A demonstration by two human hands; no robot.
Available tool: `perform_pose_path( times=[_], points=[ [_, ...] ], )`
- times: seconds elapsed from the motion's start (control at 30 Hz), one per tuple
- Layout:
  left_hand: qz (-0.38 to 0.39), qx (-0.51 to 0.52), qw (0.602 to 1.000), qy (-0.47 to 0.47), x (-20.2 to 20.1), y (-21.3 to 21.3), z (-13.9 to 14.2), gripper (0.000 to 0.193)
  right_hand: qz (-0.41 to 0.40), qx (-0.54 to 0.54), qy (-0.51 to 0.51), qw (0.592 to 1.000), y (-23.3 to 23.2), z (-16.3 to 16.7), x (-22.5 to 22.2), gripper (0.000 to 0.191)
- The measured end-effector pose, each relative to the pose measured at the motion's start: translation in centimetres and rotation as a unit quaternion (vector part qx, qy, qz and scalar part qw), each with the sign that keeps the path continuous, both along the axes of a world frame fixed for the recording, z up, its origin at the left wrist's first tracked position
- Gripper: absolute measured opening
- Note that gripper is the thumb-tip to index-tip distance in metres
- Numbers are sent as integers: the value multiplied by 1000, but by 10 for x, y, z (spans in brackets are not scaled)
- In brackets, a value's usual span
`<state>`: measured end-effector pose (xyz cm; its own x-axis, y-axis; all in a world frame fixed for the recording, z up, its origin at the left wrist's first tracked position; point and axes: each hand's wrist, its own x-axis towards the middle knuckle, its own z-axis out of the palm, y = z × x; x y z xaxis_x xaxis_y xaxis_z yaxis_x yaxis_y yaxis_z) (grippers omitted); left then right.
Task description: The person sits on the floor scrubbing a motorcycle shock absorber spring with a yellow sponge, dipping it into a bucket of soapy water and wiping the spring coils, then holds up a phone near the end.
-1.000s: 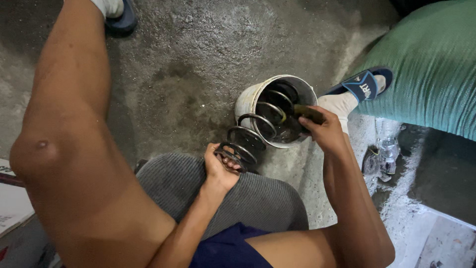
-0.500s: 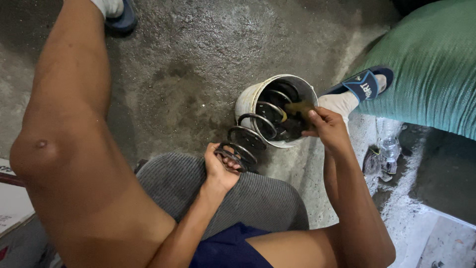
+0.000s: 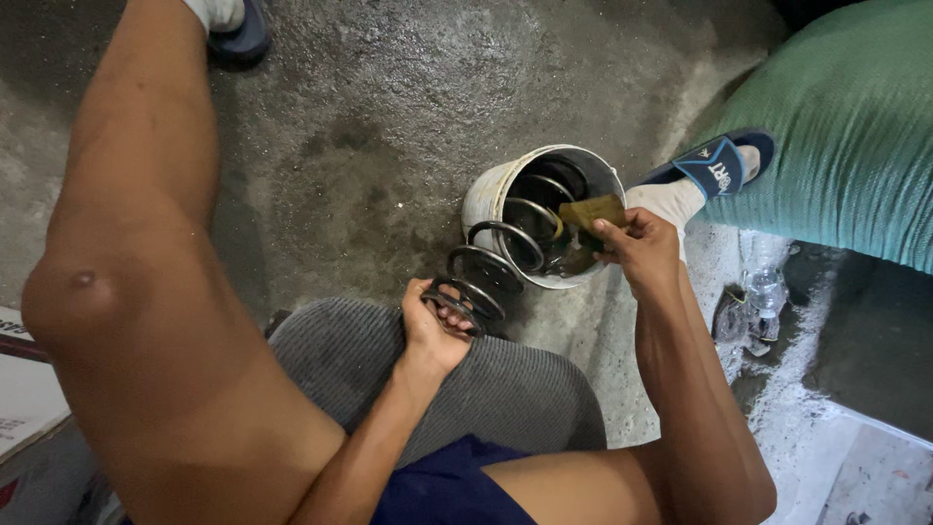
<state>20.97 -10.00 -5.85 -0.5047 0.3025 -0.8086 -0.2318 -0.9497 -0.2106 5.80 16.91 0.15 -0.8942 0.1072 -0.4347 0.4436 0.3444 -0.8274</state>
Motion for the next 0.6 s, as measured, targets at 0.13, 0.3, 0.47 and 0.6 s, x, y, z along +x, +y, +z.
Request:
perform_pose_path(
  times=[0.13, 0.3, 0.47, 0.6],
  points=[
    [16, 6, 999, 38, 1, 1, -4, 40, -10, -24, 22, 999, -6, 8, -1, 24],
    [18, 4, 1000, 21, 3, 4, -12, 42, 193, 228, 203, 933, -7, 20, 10, 21],
    [17, 6, 999, 41, 4, 5, -17, 42, 321, 293, 402, 806, -3, 25, 30, 36],
    [18, 10, 999, 46, 4, 4, -17, 43, 343, 277, 399, 804, -5, 19, 38, 38]
  ],
)
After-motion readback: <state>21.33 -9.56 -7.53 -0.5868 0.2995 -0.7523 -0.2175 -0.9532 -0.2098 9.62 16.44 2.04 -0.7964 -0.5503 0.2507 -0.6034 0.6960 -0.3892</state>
